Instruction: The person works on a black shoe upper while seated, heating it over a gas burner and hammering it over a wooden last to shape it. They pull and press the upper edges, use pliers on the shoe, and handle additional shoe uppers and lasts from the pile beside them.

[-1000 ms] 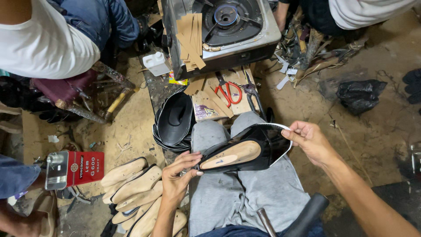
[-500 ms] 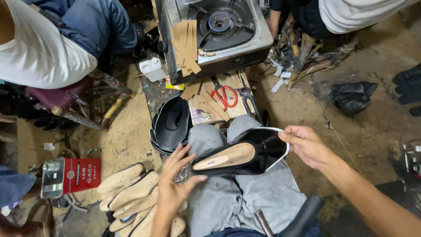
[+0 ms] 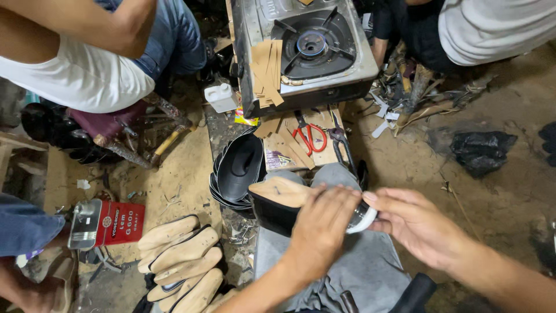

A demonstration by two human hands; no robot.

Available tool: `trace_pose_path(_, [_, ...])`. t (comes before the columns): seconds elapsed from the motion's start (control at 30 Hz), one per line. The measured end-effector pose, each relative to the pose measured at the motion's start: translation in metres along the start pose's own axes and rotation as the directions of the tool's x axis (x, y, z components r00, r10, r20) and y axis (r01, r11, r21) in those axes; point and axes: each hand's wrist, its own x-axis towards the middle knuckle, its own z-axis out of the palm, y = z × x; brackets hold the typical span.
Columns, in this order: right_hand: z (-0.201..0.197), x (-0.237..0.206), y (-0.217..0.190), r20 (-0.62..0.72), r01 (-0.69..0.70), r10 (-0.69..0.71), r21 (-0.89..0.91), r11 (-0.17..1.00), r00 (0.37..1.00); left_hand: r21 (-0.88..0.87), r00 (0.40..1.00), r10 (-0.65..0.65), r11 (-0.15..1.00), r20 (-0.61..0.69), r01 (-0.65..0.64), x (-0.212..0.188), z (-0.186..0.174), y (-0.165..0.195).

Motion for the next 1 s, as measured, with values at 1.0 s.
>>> trace_pose_path(1.0, [-0.021,0.051,-0.105,0.224,0.416,-0.373,-0.191,0.889,0.9,-0.632,0.933,-0.344,0.747,-0.102,0.206,0.045,-0.031,-0.085])
